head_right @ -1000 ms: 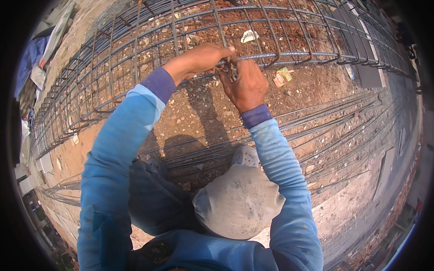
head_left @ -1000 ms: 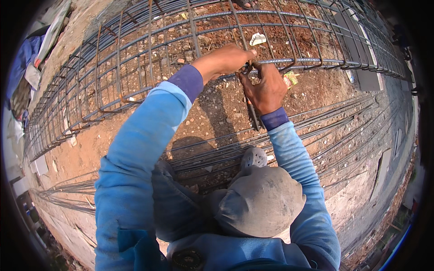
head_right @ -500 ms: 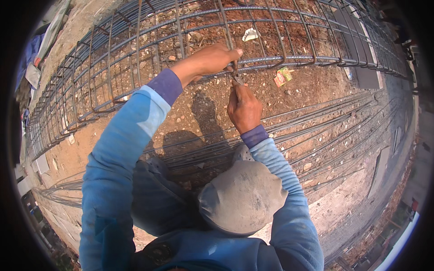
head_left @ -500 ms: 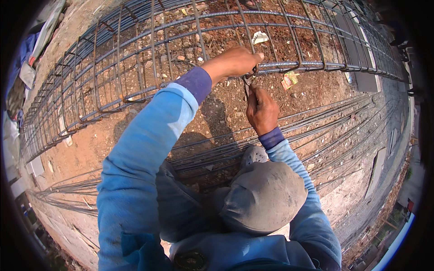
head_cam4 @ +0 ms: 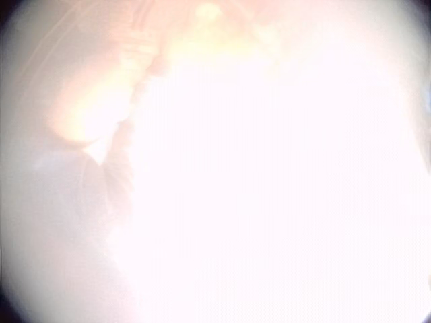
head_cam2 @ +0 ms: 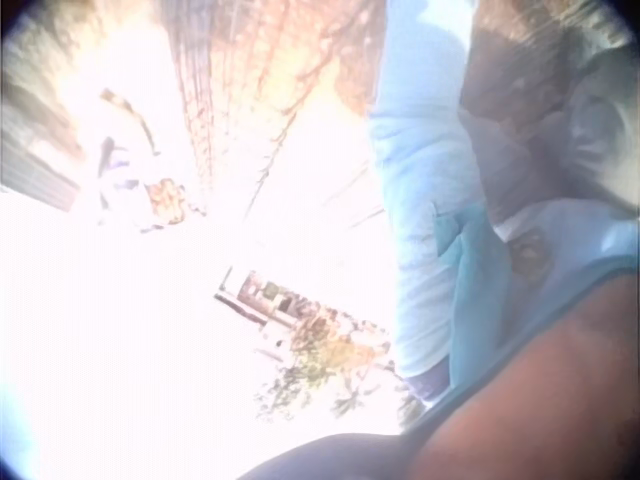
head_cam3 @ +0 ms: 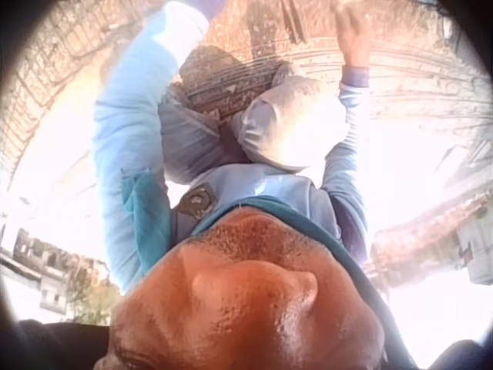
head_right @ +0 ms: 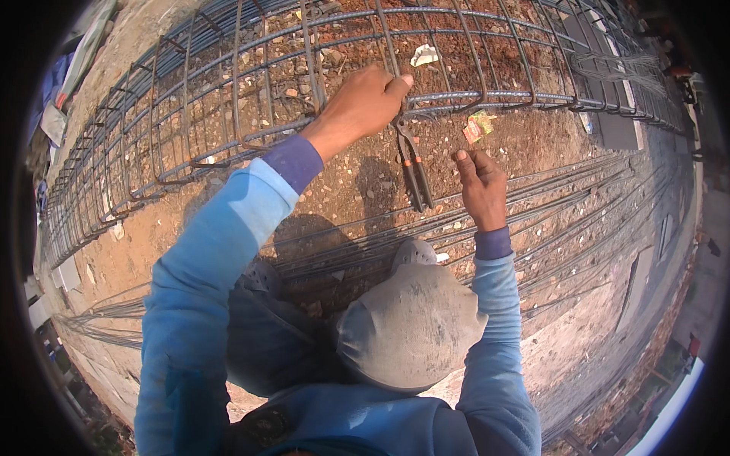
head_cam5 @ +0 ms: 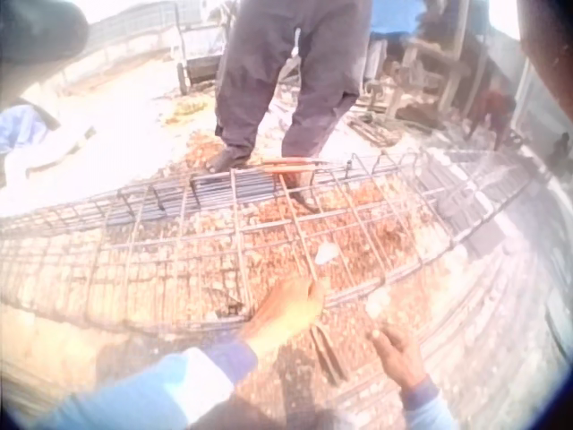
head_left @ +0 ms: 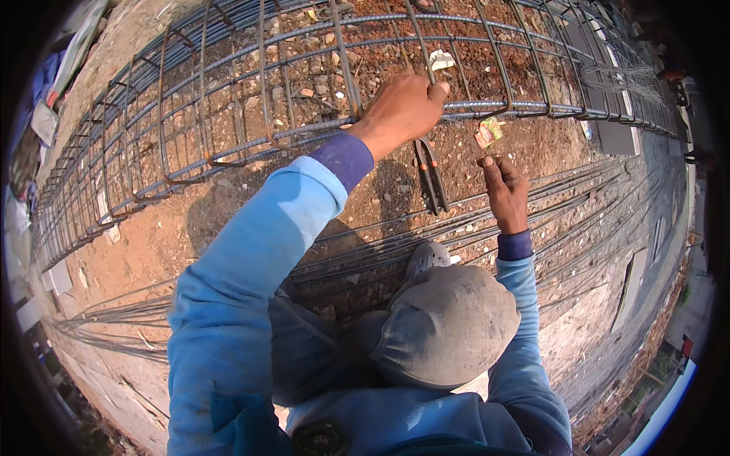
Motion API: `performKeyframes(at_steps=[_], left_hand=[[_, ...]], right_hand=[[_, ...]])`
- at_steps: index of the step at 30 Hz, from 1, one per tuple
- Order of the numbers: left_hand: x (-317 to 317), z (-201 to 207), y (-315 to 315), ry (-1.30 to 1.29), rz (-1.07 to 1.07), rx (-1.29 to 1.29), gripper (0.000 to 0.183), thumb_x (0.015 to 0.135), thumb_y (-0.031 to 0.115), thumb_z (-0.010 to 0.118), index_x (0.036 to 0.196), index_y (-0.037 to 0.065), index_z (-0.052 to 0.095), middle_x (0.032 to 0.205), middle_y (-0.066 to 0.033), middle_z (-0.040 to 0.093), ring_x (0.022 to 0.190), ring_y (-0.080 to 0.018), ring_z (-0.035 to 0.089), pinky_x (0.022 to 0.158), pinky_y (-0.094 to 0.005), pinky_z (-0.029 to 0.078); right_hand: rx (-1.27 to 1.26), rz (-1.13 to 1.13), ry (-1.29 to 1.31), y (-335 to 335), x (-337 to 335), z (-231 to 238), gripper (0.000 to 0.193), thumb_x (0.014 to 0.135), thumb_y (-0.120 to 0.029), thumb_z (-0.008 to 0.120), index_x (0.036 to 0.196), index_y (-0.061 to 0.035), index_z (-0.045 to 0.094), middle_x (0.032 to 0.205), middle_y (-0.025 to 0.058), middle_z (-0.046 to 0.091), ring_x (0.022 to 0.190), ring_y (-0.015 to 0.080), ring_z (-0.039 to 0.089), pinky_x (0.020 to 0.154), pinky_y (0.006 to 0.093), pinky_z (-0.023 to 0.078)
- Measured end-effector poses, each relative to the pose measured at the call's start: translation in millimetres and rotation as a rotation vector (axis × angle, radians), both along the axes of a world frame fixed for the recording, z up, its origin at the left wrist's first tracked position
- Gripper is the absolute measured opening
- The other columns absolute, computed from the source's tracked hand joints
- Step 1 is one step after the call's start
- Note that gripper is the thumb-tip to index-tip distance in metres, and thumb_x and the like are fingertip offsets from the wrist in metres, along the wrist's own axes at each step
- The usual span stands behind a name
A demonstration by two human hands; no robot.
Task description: The person secures steel rebar joints by twisting thin wire ties around them using pliers at a construction site.
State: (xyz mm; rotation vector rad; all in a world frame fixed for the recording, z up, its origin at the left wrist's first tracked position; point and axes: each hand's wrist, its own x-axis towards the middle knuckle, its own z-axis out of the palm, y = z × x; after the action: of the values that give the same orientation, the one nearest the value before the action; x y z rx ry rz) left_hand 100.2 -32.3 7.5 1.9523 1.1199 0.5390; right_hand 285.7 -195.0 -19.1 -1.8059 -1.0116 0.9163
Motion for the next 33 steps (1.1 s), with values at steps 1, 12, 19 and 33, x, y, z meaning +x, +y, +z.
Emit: performKeyframes(at_steps=[1,12,19,33], left_hand=[[1.5,-0.8,-6.8,-0.068,0.086,0.141,0.038,0.094,0.032,0.050,0.085,-0.004,0.059,0.094,-0.0187,0.053,0.088,-0.0361,0.055,0.084,-0.0462,0.042],[23.1,-77.6,-127.1,-0.739,0.557,-0.487,0.035,0.096,0.032,0.047,0.081,0.002,0.056,0.069,-0.0043,0.051,0.063,-0.0128,0.047,0.056,-0.0306,0.039],[-18.1,-167.2,-110.7,-0.662,1.030,-1.039,0.031,0.095,0.035,0.049,0.084,0.007,0.057,0.070,-0.0004,0.052,0.056,-0.0110,0.050,0.048,-0.0258,0.040],[11.0,-144.7,-109.5,-0.618,0.798,-1.091,0.029,0.091,0.035,0.057,0.087,0.006,0.060,0.076,-0.0004,0.057,0.061,-0.0109,0.054,0.052,-0.0265,0.042]], right_hand=[[-0.121,-0.021,0.060,-13.6,17.1,-5.2,0.030,0.095,-0.025,0.058,0.090,0.0038,0.064,0.069,-0.0003,0.057,0.064,0.0089,0.049,0.057,0.0247,0.040],[-0.060,0.402,0.237,-27.7,-73.7,57.2,0.021,0.091,-0.015,0.060,0.100,0.0029,0.067,0.079,0.0165,0.067,0.069,0.0190,0.065,0.065,0.0312,0.050],[-0.409,0.306,-0.813,-5.3,-40.4,-120.8,0.049,0.082,-0.036,0.066,0.112,-0.0008,0.050,0.101,0.0254,0.063,0.092,0.0423,0.062,0.079,0.0487,0.048],[-0.614,0.246,-0.598,-8.1,-39.2,-139.4,0.052,0.080,-0.045,0.065,0.102,0.0011,0.057,0.101,0.0249,0.064,0.096,0.0390,0.062,0.083,0.0446,0.048]])
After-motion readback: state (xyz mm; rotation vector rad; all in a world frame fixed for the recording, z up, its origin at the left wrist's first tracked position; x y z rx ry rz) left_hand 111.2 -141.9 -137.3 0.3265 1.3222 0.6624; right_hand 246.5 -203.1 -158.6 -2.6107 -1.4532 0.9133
